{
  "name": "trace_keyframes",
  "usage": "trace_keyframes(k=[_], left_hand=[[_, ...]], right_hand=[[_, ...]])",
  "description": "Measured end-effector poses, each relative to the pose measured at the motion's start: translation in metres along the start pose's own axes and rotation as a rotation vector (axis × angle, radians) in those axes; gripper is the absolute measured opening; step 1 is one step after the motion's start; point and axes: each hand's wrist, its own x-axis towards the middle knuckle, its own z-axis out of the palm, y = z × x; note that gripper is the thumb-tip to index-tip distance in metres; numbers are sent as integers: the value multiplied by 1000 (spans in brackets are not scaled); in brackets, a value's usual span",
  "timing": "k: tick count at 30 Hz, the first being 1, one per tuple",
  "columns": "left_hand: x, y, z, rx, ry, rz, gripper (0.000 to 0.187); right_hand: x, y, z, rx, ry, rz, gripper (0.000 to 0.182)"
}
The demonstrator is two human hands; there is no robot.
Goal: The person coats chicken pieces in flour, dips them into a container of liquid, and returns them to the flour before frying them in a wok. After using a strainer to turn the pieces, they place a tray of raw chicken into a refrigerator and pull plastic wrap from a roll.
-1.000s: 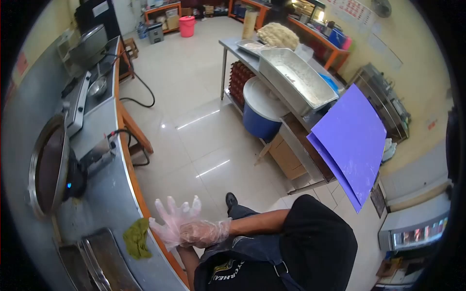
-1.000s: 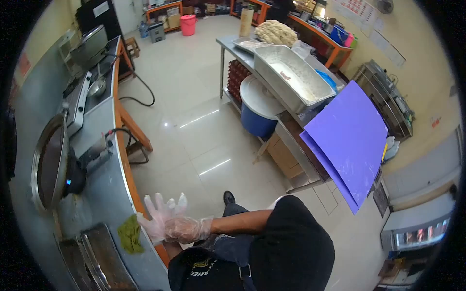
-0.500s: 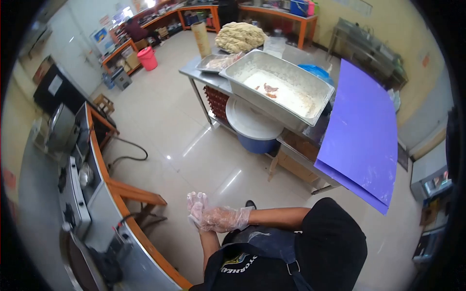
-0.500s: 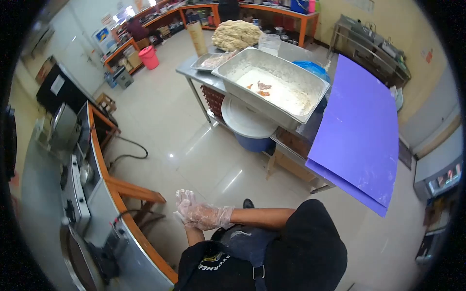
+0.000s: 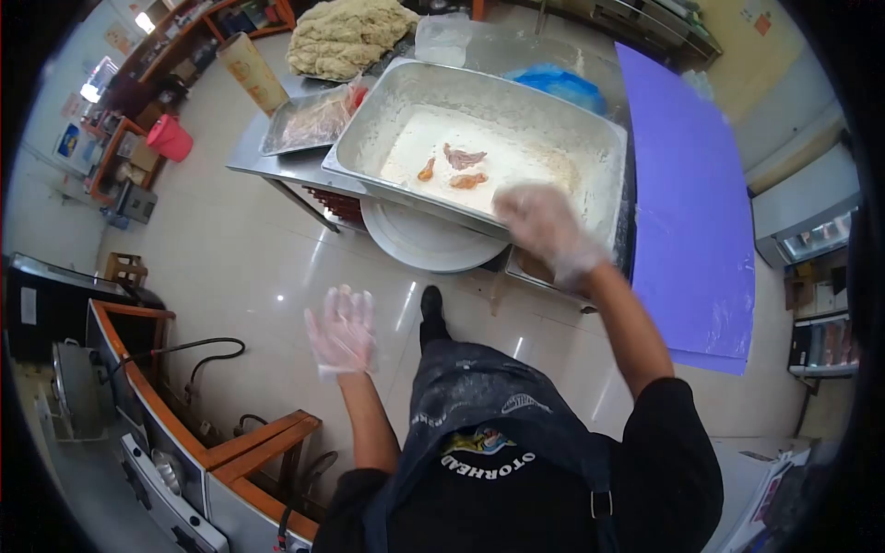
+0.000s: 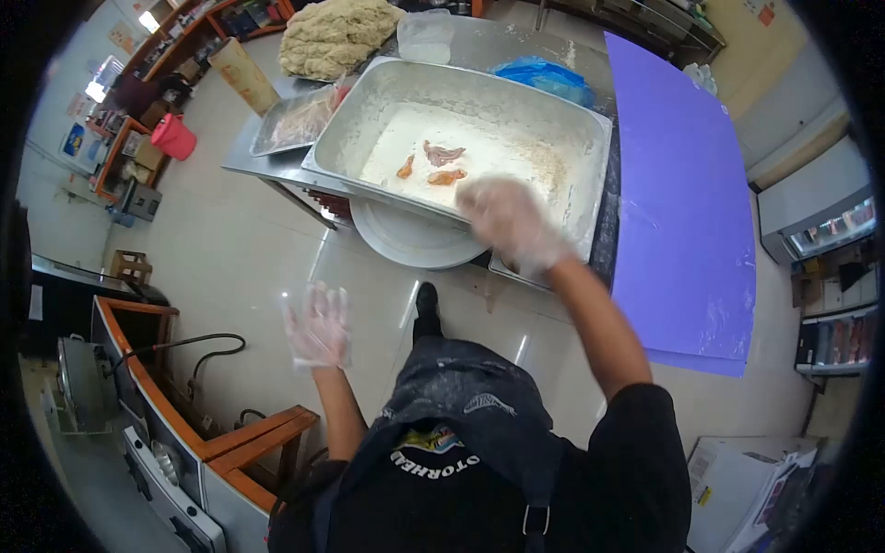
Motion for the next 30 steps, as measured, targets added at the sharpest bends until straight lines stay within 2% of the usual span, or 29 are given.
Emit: trace_keyframes(k=[1,4,6,8,10,13,14,16,19,21,23,25,28,30], left_hand=[[26,9,7,23,-31,12,47],[82,34,52,81,-40,99,39],[113,44,90,146,-74,172,37],[138,57,122,277,-173,250,35],[160,67,148,350,-229,286,36],[187,70,175,494,-200,303,35],[197,66,182,539,-177,307,35],[214,59,195,622,-263,207,35],[239,35,211,808,-426,80,34],[244,12,227,1034,-536,-22,34],[249,-9,238,1329,-693,-119,33],[265,-26,233,1605,-918,-178,30],[277,-33,216,1861,-1157,-52,35],[280,-36,223,2271,-1188,-135,38]], right_hand=[[29,25,3,-38,24,20,18],[108,87,40,-135,-68,-316,30],[142,77,60,-411,-242,-212,37],[170,89,80,-423,-339,-162,42],[192,112,91,-174,-332,-159,45],[199,118,86,-64,-496,283,45],[204,113,78,-163,-521,435,46],[208,102,73,-355,-576,743,48],[192,137,113,-450,-162,524,53],[199,104,112,-719,-37,-58,54],[188,77,108,-714,-80,-274,52],[168,61,105,-464,-269,-112,48],[129,99,117,-387,-347,45,40],[131,119,122,-440,-418,343,44]])
